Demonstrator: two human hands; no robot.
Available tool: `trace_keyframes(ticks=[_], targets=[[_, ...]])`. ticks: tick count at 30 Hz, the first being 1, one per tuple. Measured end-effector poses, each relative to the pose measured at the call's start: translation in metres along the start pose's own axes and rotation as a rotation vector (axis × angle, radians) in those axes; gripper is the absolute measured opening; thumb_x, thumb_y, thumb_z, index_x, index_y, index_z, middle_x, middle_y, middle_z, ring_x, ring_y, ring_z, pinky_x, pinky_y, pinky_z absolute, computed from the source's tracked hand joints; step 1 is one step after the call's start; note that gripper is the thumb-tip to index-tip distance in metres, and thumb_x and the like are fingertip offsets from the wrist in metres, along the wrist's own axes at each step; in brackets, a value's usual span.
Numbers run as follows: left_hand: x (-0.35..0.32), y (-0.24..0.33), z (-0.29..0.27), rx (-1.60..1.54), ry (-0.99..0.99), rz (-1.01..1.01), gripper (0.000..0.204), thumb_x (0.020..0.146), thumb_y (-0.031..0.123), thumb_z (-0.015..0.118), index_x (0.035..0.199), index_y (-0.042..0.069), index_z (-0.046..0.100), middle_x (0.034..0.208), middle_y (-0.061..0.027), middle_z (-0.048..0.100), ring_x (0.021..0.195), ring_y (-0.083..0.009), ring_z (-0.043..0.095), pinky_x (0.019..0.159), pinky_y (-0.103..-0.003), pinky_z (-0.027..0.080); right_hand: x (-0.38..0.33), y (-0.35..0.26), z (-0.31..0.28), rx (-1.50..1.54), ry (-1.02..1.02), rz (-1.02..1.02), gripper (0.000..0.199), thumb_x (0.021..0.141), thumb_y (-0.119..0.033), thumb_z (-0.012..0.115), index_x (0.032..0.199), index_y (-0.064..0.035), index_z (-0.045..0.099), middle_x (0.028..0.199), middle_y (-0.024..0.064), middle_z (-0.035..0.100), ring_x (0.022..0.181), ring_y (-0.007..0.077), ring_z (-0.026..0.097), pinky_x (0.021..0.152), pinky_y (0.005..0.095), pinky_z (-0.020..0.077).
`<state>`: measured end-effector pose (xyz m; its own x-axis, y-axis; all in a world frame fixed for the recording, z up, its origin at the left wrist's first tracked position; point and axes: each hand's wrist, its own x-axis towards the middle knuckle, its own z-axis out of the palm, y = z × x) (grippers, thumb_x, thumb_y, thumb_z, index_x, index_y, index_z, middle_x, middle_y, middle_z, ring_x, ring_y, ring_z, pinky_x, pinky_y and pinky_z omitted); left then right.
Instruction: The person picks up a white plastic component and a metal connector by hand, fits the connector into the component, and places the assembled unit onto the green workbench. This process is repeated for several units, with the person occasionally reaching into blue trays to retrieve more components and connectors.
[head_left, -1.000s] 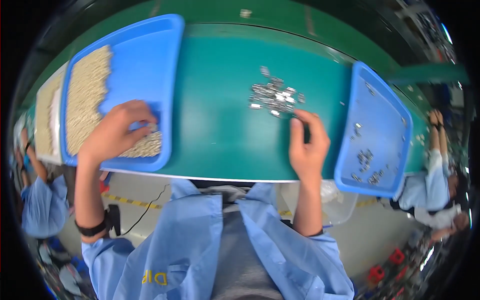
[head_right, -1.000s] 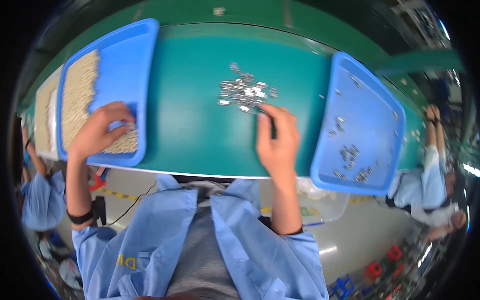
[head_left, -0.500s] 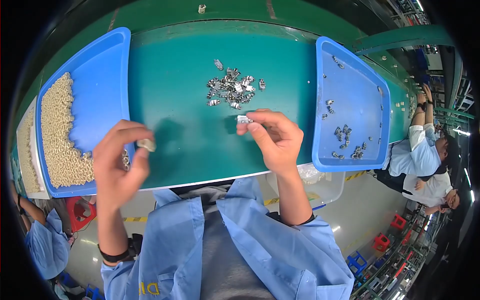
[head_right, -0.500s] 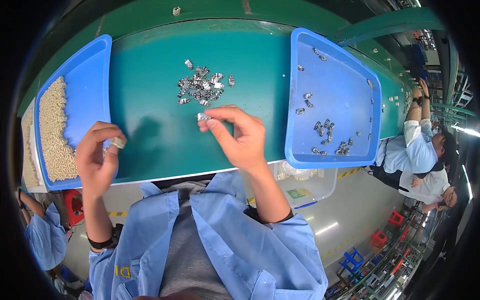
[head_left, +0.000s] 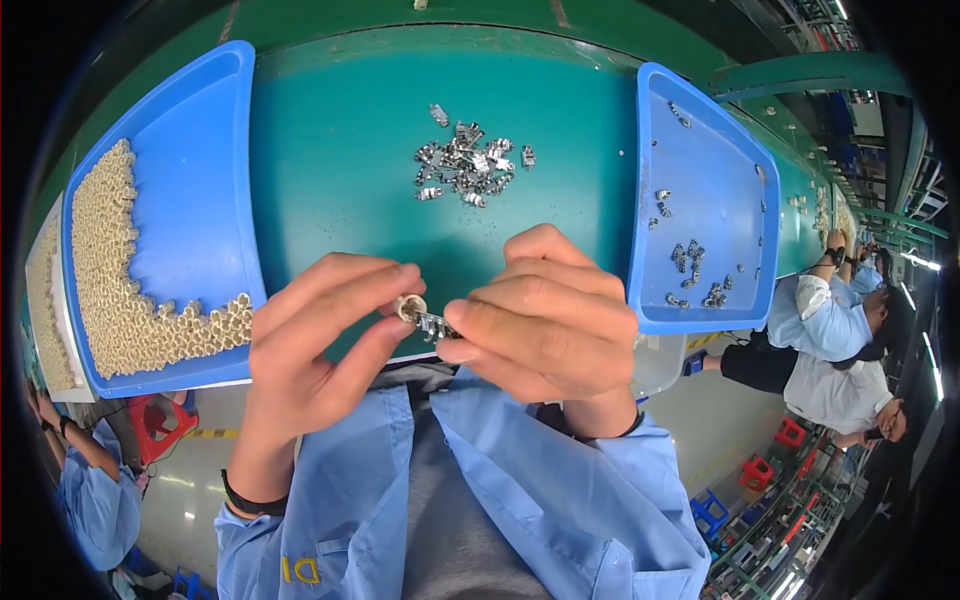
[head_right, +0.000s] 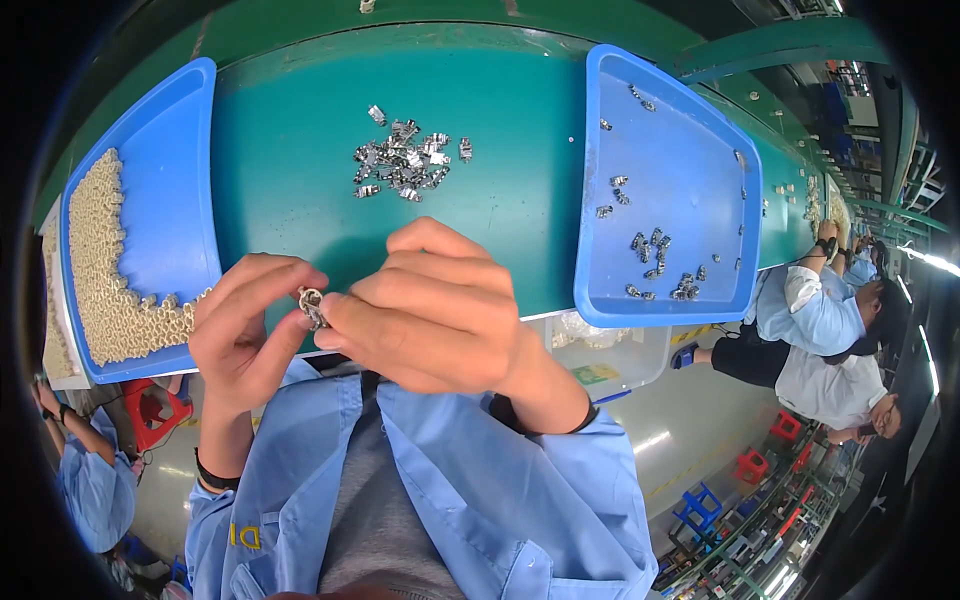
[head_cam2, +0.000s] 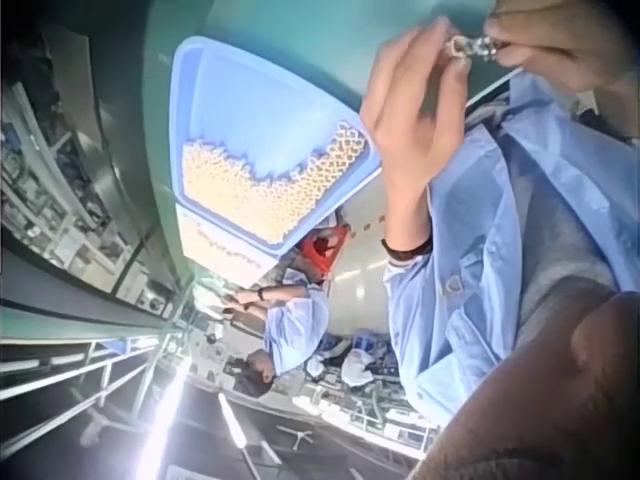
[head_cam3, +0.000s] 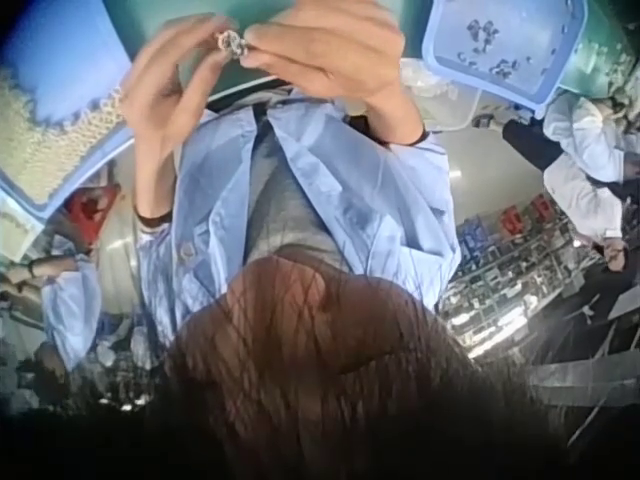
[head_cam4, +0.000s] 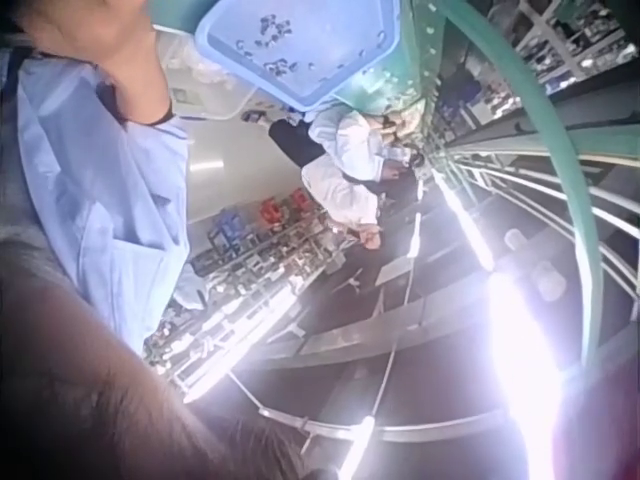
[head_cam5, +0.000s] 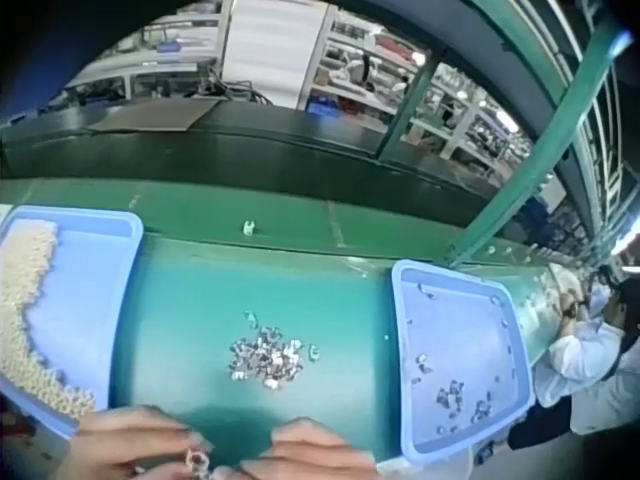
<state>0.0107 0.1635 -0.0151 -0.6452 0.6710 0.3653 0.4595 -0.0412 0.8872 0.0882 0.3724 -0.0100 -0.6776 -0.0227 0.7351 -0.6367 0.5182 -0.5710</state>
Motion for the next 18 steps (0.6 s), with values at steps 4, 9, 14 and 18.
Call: trace_keyframes(ticks=[4, 9, 14, 18], targets=[[-0.0011, -0.0032, -0.0017, -0.105, 0.002, 0.032, 0.028, 0.083, -0.012, 0.073, 0.111, -0.007, 0.072, 0.107, -0.0211, 0.073, 0.091, -0.0286, 0.073, 0.075, -0.036, 0.059, 0.0073, 0.002, -0.0063, -0.015, -0.096, -0.054, 0.029, 0.077, -0.015, 0.092, 0.095, 0.0011, 0.076, 0.076, 0.0098, 0.073, 0.058, 0.0192, 0.063, 0.057, 0.0326, 0.0425], [-0.0016, -0.004, -0.002, -0.086, -0.021, 0.066, 0.028, 0.083, -0.012, 0.073, 0.111, -0.007, 0.072, 0.108, -0.021, 0.073, 0.091, -0.0295, 0.073, 0.074, -0.036, 0.059, 0.0113, 0.0017, -0.006, 0.0, -0.147, -0.054, 0.027, 0.075, -0.014, 0.092, 0.091, 0.0002, 0.076, 0.075, 0.0082, 0.073, 0.06, 0.0191, 0.065, 0.058, 0.0325, 0.0452], [-0.0001, -0.0042, -0.0017, -0.081, -0.037, 0.08, 0.028, 0.083, -0.012, 0.072, 0.11, -0.007, 0.072, 0.108, -0.0214, 0.073, 0.09, -0.0297, 0.073, 0.073, -0.036, 0.058, 0.0117, -0.0025, -0.0089, -0.013, -0.151, -0.018, 0.023, 0.074, -0.011, 0.091, 0.087, 0.0002, 0.076, 0.073, 0.0078, 0.072, 0.06, 0.0198, 0.066, 0.059, 0.0327, 0.0483], [0.0003, -0.0048, -0.0026, -0.058, -0.07, 0.097, 0.031, 0.082, -0.013, 0.072, 0.113, -0.008, 0.072, 0.108, -0.0219, 0.073, 0.089, -0.0296, 0.073, 0.073, -0.036, 0.058, 0.0111, -0.0047, -0.0112, -0.031, -0.177, 0.025, 0.021, 0.073, -0.01, 0.091, 0.085, 0.0004, 0.077, 0.072, 0.0078, 0.071, 0.06, 0.0198, 0.065, 0.06, 0.0321, 0.0499]])
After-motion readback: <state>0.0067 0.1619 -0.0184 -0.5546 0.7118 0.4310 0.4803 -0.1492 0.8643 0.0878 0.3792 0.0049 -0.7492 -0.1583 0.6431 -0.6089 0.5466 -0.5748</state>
